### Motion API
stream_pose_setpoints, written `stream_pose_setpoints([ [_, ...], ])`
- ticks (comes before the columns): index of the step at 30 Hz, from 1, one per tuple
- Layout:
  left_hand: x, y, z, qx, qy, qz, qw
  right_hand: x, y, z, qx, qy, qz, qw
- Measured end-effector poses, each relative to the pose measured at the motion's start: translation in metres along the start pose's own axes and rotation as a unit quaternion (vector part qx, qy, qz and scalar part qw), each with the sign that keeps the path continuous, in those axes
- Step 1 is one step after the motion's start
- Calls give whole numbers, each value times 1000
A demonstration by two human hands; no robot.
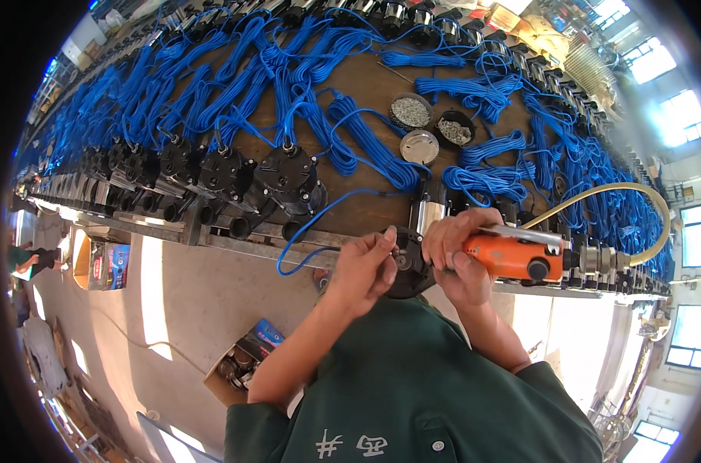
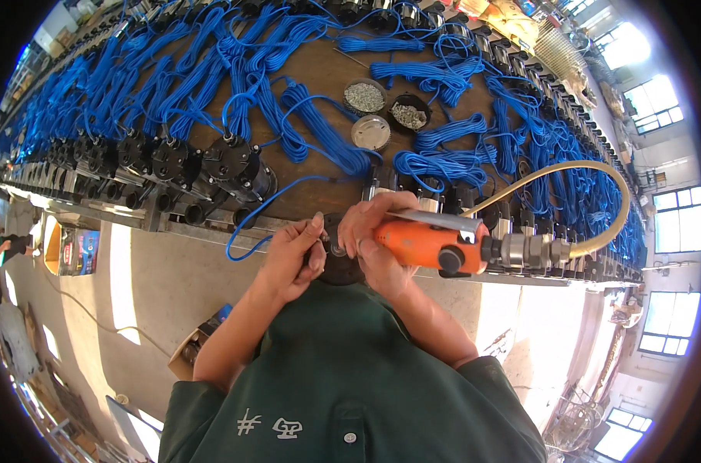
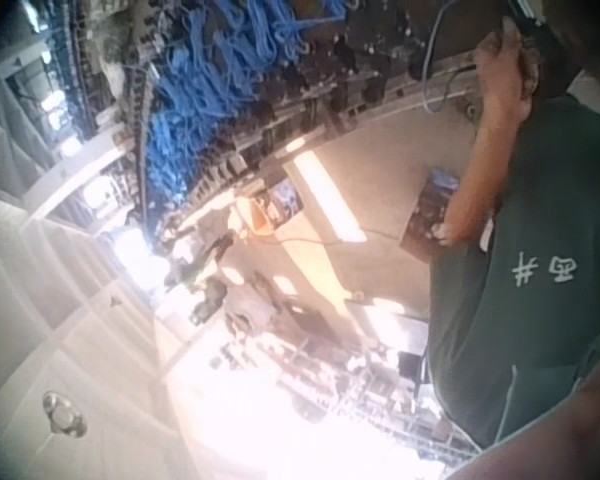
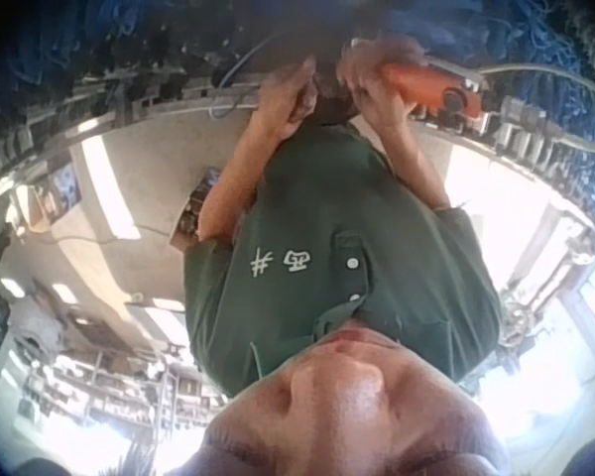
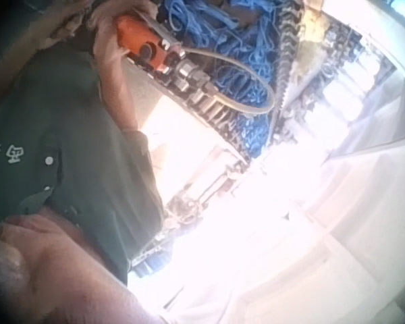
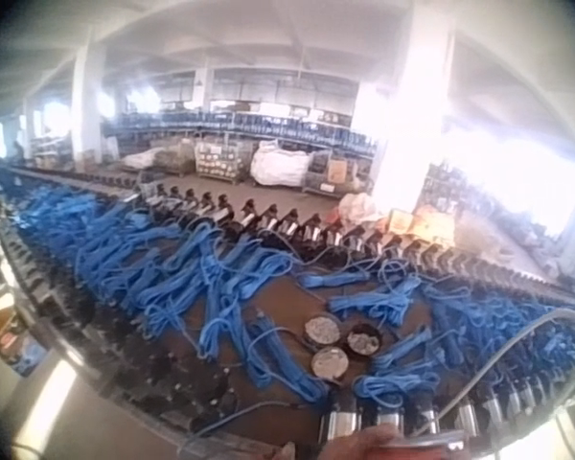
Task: The person is assembling components onto industrial pumps by hand and using an air-powered screwdriver, placing rubber seals, metal plates, and small screws onto the pump housing.
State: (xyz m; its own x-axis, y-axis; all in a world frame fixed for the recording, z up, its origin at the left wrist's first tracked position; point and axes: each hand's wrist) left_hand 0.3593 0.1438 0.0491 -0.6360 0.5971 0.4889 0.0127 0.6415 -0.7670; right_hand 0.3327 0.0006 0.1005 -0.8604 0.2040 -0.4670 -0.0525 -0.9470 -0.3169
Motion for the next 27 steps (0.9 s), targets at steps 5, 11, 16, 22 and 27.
stream_pose_setpoints([
  [5, -28, 9, -9, -359, -228, -43, 904, -12, 13, -29, 53, -20, -32, 998],
  [11, -38, 23, -11, -410, -241, 5, 880, -10, 19, -44, 112, -94, -38, 989],
  [16, -38, 55, -5, 36, -163, -80, 983, -12, 7, -40, 151, -141, -15, 978],
  [22, -26, 71, -3, 143, -198, -73, 967, -4, 9, -51, 229, -103, 48, 967],
  [27, -10, 53, -5, 140, -168, -47, 975, -8, 10, -41, 178, -110, 31, 977],
])
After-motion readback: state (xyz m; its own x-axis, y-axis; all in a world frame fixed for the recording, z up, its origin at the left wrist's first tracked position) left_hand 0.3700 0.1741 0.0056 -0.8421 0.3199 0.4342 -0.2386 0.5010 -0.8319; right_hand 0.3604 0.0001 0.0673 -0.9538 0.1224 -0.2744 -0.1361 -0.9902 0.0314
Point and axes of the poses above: each hand's wrist, its own x-axis away from the middle knuckle, its own y-axis out of the back of the hand, z = x × y, and after that the axes turned 9 degrees about x, right-handed
